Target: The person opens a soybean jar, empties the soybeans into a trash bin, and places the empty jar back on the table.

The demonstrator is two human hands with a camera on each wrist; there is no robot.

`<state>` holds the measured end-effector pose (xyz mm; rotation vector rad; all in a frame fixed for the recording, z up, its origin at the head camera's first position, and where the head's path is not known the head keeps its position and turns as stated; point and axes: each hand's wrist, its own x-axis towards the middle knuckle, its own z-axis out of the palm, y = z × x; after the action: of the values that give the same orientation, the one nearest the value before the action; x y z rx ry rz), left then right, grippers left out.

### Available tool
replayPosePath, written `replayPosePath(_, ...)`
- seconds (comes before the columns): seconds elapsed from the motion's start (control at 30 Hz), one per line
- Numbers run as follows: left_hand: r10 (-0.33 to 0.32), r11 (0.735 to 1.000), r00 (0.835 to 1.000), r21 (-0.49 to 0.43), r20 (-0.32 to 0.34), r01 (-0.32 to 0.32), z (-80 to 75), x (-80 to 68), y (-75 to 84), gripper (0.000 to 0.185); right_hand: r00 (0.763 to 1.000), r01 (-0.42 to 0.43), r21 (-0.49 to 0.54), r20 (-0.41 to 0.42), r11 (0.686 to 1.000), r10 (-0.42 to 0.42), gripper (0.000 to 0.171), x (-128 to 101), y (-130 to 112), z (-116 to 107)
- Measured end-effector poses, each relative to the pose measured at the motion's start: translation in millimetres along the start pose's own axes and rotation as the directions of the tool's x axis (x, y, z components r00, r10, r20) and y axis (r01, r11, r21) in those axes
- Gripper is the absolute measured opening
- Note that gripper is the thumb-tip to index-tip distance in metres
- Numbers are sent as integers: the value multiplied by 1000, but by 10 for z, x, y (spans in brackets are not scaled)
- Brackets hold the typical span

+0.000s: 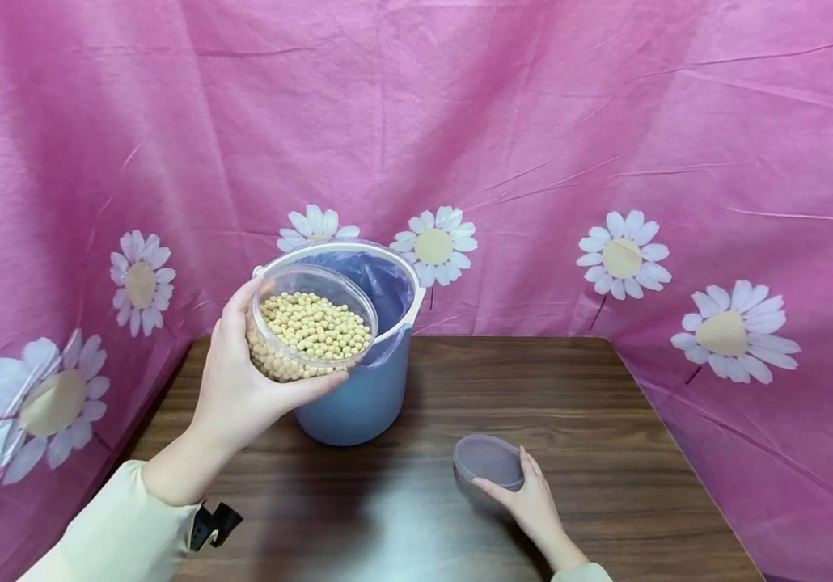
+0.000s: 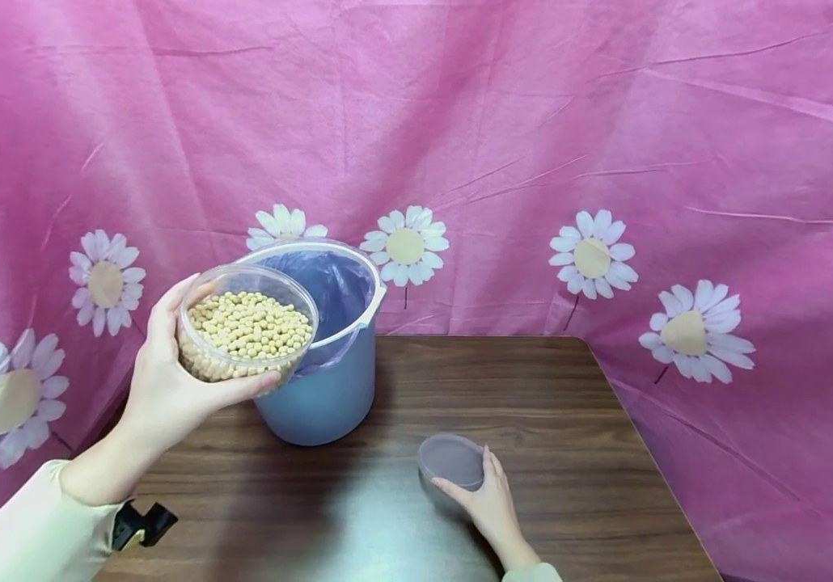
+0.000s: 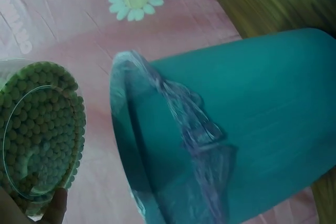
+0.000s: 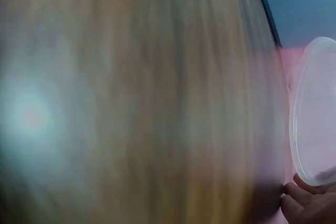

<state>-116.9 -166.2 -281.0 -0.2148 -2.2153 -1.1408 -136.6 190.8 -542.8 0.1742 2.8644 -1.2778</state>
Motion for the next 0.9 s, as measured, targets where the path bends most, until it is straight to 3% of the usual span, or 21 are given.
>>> replayPosePath(0.37,-89,994,996,64,8,89,-32,145,-116,122,988,111,-126,125,986,-96,124,161,137,-83)
replayPosePath(0.63,-119,988,993,100,11,118,-5,270,-178,125,968,237,-208,134,949,-213,131,153,169,-65)
replayPosePath(0.9,-147,982,989,128,30,142,15,349,-215,128,967,236,-203,145,950,-209,129,130,170,-49)
